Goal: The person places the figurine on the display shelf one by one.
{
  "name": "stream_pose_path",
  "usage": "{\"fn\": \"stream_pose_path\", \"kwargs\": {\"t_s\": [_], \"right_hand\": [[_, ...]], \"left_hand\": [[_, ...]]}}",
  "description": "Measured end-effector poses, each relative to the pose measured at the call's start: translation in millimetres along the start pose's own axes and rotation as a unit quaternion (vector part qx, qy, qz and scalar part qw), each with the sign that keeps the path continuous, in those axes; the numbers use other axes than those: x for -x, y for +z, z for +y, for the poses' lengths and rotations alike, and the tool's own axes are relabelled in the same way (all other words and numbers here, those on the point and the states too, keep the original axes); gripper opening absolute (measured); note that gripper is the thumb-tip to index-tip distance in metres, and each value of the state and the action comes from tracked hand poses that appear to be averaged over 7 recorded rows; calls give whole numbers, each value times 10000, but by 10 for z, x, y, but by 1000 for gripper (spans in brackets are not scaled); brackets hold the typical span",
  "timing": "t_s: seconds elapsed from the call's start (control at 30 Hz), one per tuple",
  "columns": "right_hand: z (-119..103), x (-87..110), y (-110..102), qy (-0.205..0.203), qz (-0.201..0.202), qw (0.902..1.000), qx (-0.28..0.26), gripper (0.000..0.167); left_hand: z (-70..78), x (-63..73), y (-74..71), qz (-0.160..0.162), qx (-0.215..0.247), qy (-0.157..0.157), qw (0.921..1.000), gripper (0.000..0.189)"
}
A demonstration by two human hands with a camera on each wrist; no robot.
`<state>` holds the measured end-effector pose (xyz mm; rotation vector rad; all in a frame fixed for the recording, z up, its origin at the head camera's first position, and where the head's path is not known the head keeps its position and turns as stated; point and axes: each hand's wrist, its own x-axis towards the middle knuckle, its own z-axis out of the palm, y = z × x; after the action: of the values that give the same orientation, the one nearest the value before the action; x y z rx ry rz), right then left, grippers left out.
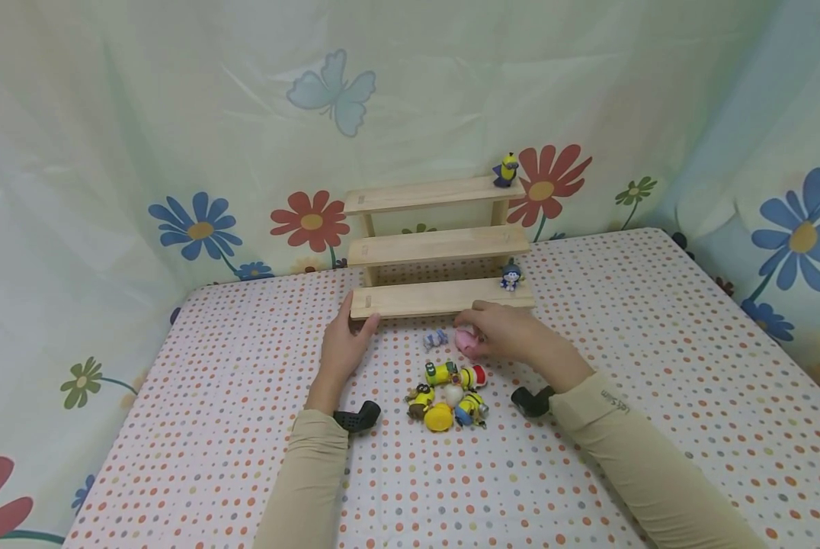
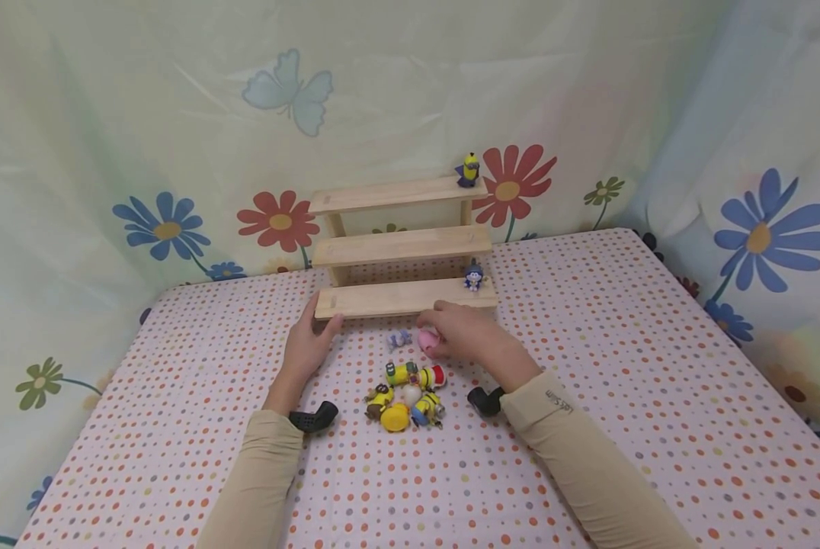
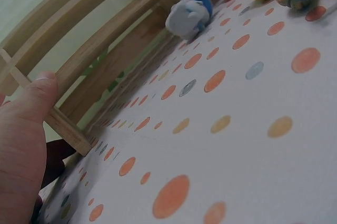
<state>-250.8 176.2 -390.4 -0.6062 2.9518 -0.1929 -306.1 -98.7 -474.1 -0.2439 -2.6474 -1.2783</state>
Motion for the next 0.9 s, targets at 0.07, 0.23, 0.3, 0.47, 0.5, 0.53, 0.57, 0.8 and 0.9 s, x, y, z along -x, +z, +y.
{"fn": "stream_pose_path", "kwargs": {"t_s": [0.07, 0.23, 0.3, 0.47, 0.5, 0.53, 0.57, 0.8, 0.9], "right_hand": [[4, 6, 5, -8, -16, 10000, -3, 52], [-8, 24, 3, -312, -185, 9993, -99, 53], [-15, 26, 6, -417, -271, 9986, -183, 50], [-16, 35, 19, -537, -306, 9978, -251, 40], [-14, 35, 20, -551, -292, 9978, -232, 39], [-12, 36, 20, -561, -271, 9978, -223, 37], [-11, 39, 19, -571, -241, 9978, -213, 36], [-8, 40, 25, -460, -133, 9986, -232, 34], [-19, 31, 29, -410, -146, 9989, -188, 33]], "left_hand": [[1, -1, -3, -4, -8, -3, 10000, 84], [16, 4, -13, -15, 32, 31, 10000, 84], [21, 3, -14, -16, 34, 32, 10000, 84], [20, -2, -8, -26, 13, 9, 10000, 84], [20, -2, -7, -29, 12, 9, 10000, 85], [20, -3, -5, -25, 13, 16, 10000, 85], [19, -4, -4, -20, 12, 29, 10000, 85], [7, 0, -1, -6, 20, 17, 10000, 85], [4, 5, -8, -23, 47, -23, 10000, 85]]}}
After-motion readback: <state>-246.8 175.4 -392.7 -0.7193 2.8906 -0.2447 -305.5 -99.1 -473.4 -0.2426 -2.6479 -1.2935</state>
